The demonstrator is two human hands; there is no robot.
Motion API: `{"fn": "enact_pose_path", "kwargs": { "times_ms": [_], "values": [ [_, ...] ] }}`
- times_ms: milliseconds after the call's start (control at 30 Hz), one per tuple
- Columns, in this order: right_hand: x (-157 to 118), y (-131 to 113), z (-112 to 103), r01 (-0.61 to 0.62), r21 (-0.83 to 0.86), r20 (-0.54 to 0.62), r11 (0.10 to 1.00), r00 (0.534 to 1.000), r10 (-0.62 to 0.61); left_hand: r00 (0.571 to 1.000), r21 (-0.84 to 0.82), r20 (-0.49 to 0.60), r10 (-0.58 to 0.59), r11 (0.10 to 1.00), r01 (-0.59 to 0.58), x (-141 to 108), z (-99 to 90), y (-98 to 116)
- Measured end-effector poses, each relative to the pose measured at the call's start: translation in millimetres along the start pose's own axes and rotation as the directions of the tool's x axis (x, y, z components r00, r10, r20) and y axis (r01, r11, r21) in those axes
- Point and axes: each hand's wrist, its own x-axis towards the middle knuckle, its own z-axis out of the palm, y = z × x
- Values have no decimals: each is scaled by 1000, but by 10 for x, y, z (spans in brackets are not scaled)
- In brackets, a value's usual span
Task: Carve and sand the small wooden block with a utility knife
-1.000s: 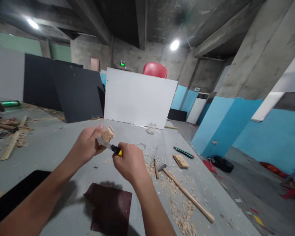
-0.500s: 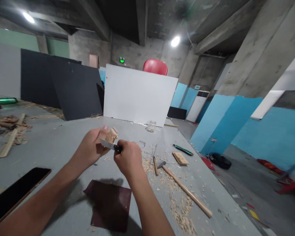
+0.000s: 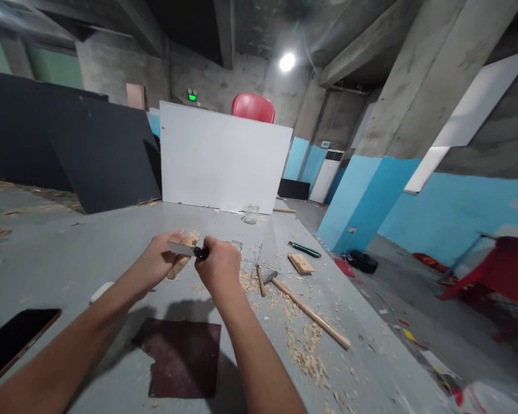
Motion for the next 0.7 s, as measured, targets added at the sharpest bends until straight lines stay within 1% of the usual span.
{"fn": "enact_pose_path", "kwargs": {
  "times_ms": [167,233,300,367,467,533,700],
  "values": [
    [39,15,-9,-23,-12,-27,1000,999,23,995,-59,40,-90,994,92,5,72,-25],
    [34,-1,-32,-11,-5,-21,1000,1000,11,994,-63,21,-106,992,107,5,53,4],
    [10,-35,-66,35,26,-1,999,999,-35,993,-55,-24,-114,992,113,-3,-1,55],
    [-27,-78,-104,105,75,21,992,994,-107,994,-19,-76,-84,996,83,-25,-76,121],
    [-78,-137,-150,179,131,48,975,981,-187,990,76,-142,9,997,2,-73,-173,211],
    [-95,-159,-166,181,143,63,973,979,-191,984,147,-173,46,989,-20,-97,-202,241],
    [-87,-145,-155,169,164,79,972,980,-184,976,320,-207,60,947,10,-123,-173,253]
  ]
}}
